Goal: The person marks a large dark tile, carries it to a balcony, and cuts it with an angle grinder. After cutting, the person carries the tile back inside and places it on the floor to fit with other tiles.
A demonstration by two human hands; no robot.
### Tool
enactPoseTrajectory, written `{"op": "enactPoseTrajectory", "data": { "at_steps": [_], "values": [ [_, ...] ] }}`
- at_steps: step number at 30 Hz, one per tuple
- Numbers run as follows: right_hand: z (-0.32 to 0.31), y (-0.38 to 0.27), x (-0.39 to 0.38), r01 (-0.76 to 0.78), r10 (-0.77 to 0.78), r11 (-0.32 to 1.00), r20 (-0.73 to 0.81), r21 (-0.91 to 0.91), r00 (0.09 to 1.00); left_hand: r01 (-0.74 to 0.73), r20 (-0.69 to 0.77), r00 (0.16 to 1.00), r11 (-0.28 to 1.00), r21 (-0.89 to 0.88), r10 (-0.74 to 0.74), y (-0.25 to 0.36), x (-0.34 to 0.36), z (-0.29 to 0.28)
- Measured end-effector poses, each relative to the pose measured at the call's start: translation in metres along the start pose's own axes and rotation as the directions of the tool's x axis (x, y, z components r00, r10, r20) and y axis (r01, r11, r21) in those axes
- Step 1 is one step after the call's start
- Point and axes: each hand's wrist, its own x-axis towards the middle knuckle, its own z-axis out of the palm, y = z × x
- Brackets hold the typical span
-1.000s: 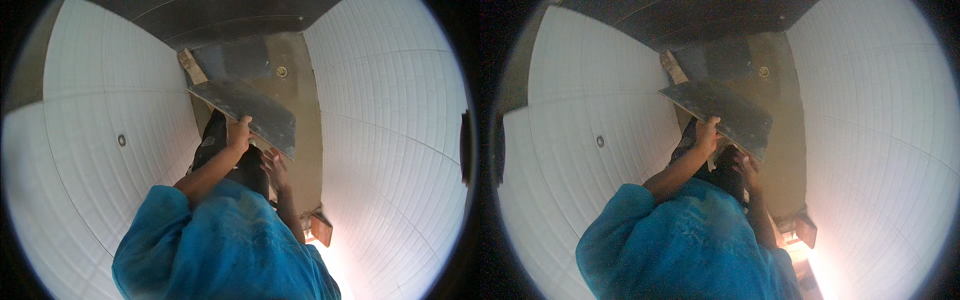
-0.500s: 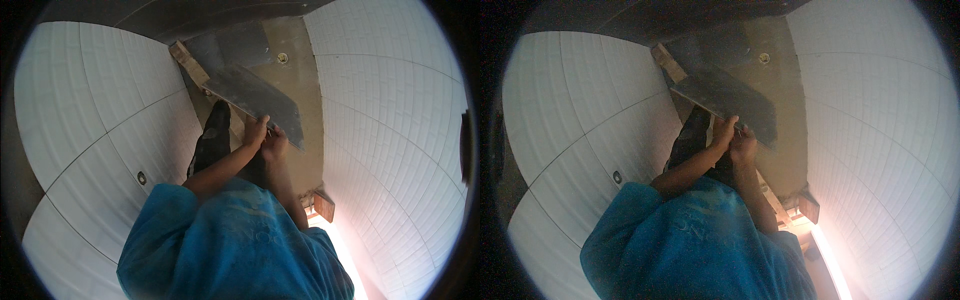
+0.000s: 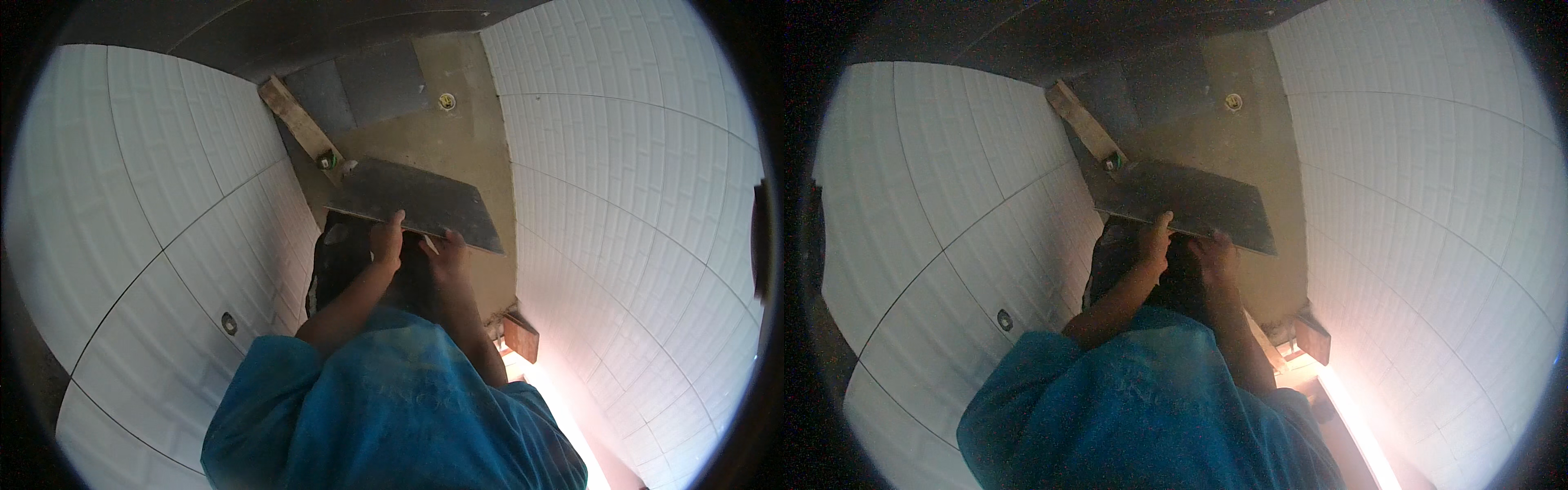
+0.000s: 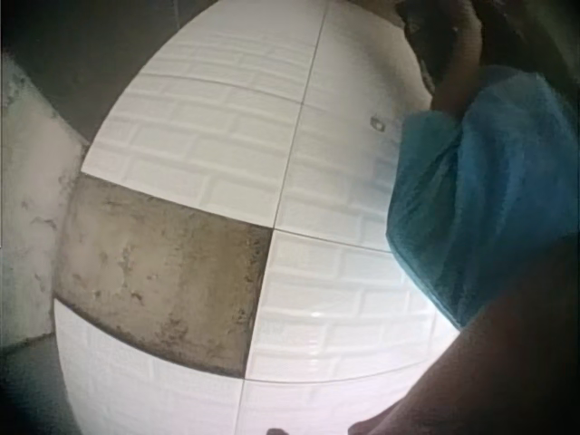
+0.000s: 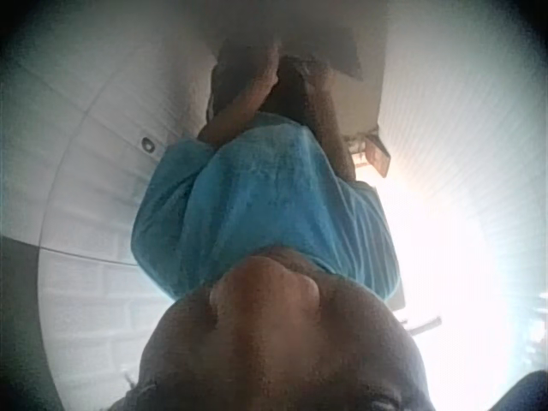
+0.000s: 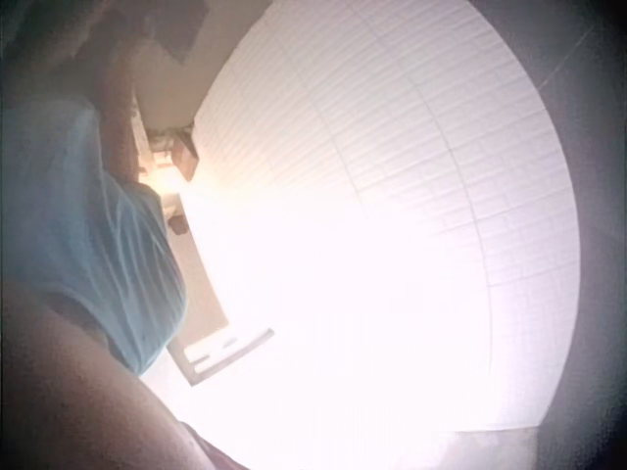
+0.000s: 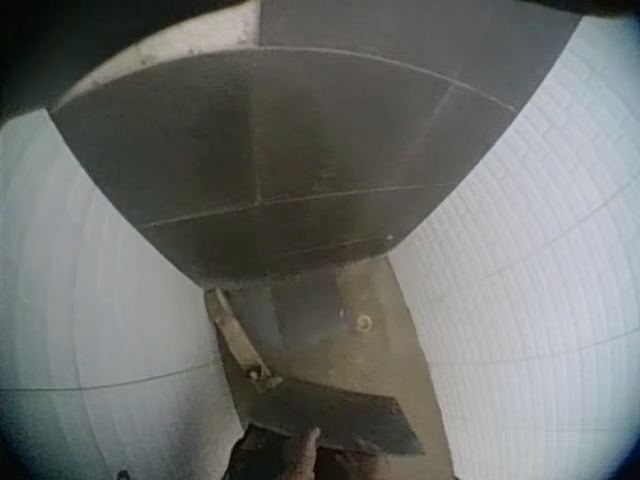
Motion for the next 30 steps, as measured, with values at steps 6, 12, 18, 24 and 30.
{"op": "enactPoseTrajectory", "data": {
  "at_steps": [6,12,18,24,30],
  "values": [
    [-0.066,0.014,0.051,0.098,-0.088,0.981,0.067,-0.168,0.994,0.162,0.039,0.987,0.965,-0.205,-0.157,-0.028,0.023,0.014],
    [-0.084,0.009,0.045,0.029,-0.042,0.987,0.08,0.161,0.996,-0.013,0.084,0.996,0.983,-0.186,0.029,-0.045,-0.009,0.056],
    [-0.072,0.043,0.088,-0.146,0.12,0.92,0.091,0.365,0.989,-0.074,0.128,0.989,0.997,-0.025,0.077,-0.084,0.013,0.071],
    [-0.082,0.032,0.149,-0.095,0.069,0.898,0.077,0.429,0.995,-0.751,0.728,0.656,0.263,0.606,0.197,-0.041,0.08,0.015],
    [-0.064,-0.006,0.14,0.024,0.001,0.938,-0.073,0.346,0.997,-0.393,0.374,0.847,-0.03,0.919,0.378,0.171,0.052,-0.014]
  ]
}}
